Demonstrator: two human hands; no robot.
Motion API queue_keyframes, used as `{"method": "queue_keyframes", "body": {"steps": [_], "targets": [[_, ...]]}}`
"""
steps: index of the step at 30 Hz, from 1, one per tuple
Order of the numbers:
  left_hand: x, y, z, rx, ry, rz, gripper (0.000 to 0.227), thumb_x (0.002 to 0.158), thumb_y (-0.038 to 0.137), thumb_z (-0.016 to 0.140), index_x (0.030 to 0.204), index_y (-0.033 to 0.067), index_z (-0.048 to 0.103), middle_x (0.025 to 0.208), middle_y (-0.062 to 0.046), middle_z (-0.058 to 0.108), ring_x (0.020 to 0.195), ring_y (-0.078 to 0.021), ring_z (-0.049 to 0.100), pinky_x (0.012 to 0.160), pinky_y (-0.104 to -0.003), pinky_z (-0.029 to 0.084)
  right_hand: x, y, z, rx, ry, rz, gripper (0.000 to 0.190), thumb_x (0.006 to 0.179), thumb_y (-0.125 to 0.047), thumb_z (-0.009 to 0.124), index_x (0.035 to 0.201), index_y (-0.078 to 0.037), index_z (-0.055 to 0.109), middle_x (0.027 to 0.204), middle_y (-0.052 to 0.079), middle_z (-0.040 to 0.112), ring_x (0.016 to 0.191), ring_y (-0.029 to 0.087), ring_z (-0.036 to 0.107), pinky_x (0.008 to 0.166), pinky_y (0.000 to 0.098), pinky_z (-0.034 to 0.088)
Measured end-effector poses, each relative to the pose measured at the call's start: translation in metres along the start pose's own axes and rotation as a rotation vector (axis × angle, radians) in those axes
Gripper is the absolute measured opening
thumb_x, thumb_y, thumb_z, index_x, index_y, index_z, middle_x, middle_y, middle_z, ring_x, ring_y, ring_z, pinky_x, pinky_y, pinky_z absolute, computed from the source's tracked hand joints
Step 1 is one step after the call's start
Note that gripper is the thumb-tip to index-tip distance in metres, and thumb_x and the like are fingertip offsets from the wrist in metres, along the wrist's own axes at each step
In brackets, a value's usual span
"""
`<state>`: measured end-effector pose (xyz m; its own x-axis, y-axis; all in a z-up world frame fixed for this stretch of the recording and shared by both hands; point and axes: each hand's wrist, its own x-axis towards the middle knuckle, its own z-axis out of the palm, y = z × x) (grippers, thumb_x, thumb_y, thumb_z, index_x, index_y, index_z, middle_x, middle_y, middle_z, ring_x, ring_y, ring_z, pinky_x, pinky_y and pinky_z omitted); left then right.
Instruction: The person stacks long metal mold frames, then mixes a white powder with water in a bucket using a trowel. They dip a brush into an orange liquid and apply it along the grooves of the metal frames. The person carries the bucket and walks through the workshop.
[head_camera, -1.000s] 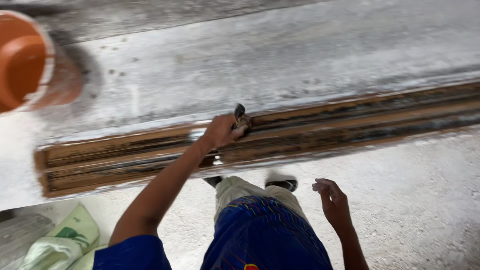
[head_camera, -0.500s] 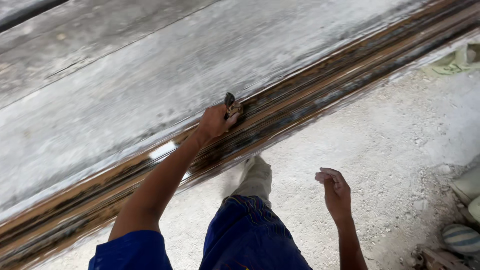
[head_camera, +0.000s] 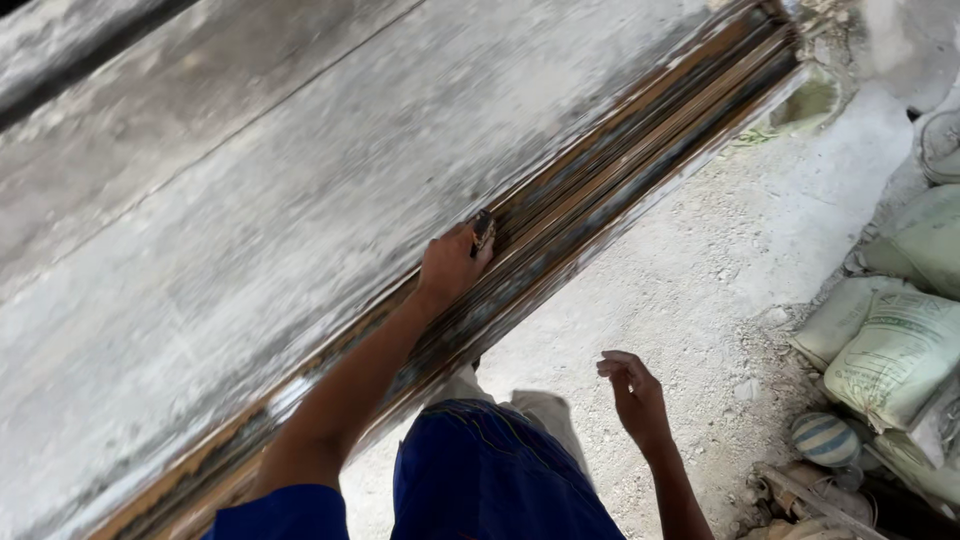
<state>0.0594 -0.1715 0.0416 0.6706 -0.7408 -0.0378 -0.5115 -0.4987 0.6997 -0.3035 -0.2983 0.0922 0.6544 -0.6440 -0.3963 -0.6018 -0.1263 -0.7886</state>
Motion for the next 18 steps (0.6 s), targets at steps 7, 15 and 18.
{"method": "queue_keyframes", "body": {"steps": [7, 15, 18], "targets": [[0.122, 0.065, 0.079, 0.059, 0.017, 0.016, 0.037, 0.096, 0.037, 0.066, 0.118, 0.0067, 0.067, 0.097, -0.018, 0.072, 0.074, -0.038, 0.072, 0.065, -0.05, 0.059, 0.101, 0.029, -0.074, 0.166, 0.101, 0.029, 0.025, 0.104, -0.007, 0.049, 0.124, -0.002, 0.064, 0.103, 0.01, 0.075, 0.095, 0.019, 0.073, 0.085, 0.0327, 0.057], [0.264, 0.149, 0.182, 0.11, 0.003, -0.044, 0.042, 0.096, 0.039, 0.067, 0.127, 0.0114, 0.067, 0.092, -0.018, 0.072, 0.075, -0.0397, 0.071, 0.066, -0.051, 0.057, 0.237, 0.108, -0.186, 0.29, 0.008, 0.05, 0.026, 0.104, -0.008, 0.05, 0.125, -0.004, 0.064, 0.102, 0.009, 0.075, 0.093, 0.018, 0.072, 0.082, 0.0313, 0.057], [0.318, 0.187, 0.215, 0.051, 0.132, 0.077, 0.031, 0.096, 0.034, 0.066, 0.117, 0.0114, 0.068, 0.097, -0.015, 0.073, 0.075, -0.0362, 0.072, 0.064, -0.048, 0.058, 0.295, 0.126, -0.241, 0.295, -0.055, 0.032, 0.029, 0.102, -0.007, 0.048, 0.126, -0.004, 0.064, 0.105, 0.009, 0.075, 0.094, 0.017, 0.071, 0.083, 0.0306, 0.055]]}}
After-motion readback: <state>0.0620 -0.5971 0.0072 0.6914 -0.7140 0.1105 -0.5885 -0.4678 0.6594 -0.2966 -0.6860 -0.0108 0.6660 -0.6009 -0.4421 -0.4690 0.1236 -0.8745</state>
